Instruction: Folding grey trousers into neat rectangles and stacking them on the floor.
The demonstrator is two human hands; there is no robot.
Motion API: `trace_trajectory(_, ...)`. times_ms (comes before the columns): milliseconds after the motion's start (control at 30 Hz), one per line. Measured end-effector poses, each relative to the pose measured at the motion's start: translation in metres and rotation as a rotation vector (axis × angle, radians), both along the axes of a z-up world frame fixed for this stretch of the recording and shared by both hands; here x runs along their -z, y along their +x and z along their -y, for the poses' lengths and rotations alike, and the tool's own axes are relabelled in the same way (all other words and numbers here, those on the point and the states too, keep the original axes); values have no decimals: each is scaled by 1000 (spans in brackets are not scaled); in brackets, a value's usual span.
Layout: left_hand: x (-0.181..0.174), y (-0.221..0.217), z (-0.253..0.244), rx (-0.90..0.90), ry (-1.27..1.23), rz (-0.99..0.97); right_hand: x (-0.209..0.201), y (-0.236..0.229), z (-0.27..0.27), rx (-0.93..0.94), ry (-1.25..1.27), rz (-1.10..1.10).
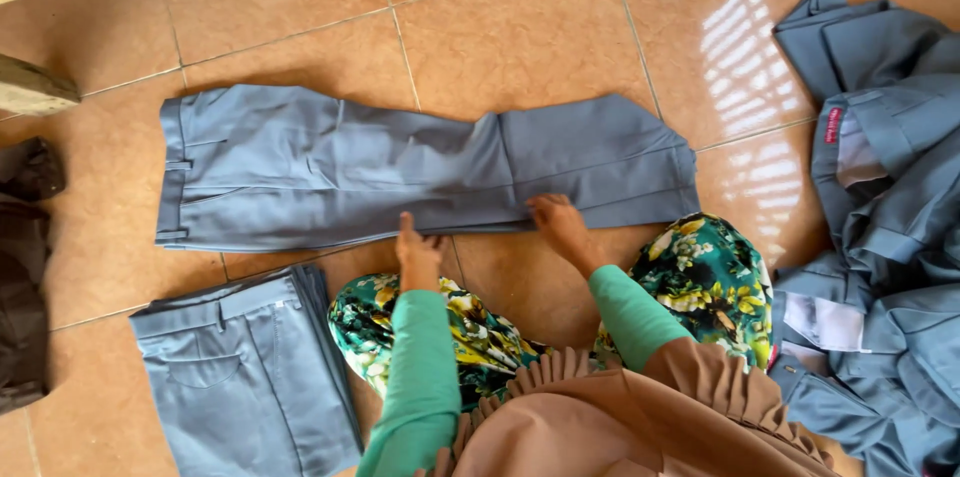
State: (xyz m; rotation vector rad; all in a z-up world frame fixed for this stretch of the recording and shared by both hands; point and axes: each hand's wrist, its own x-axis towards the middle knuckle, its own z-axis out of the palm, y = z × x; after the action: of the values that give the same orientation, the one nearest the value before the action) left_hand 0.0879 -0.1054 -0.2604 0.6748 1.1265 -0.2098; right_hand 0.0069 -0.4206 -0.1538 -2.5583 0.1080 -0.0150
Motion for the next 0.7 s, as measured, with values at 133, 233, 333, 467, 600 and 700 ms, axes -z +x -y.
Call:
trace_trajectory(133, -34, -22, 86, 132, 0, -72, 2, -35, 77, 183, -90, 7)
trace_trajectory(233, -59, -27, 107, 189, 16, -101, -34, -53, 116, 266, -366, -109)
trace_trajectory(333, -82, -21, 105, 181, 46, -89, -43, -49, 133, 360, -563, -158)
trace_trajectory(467, -75, -20, 100, 204, 54, -117, -14, -34, 158, 392, -646, -124)
trace_trajectory(600, -81, -20, 94, 226, 62, -123, 11, -29, 217, 641, -232, 62)
trace_trajectory(700, -78, -18, 94, 219, 77, -127, -62, -25, 211, 667, -98, -94)
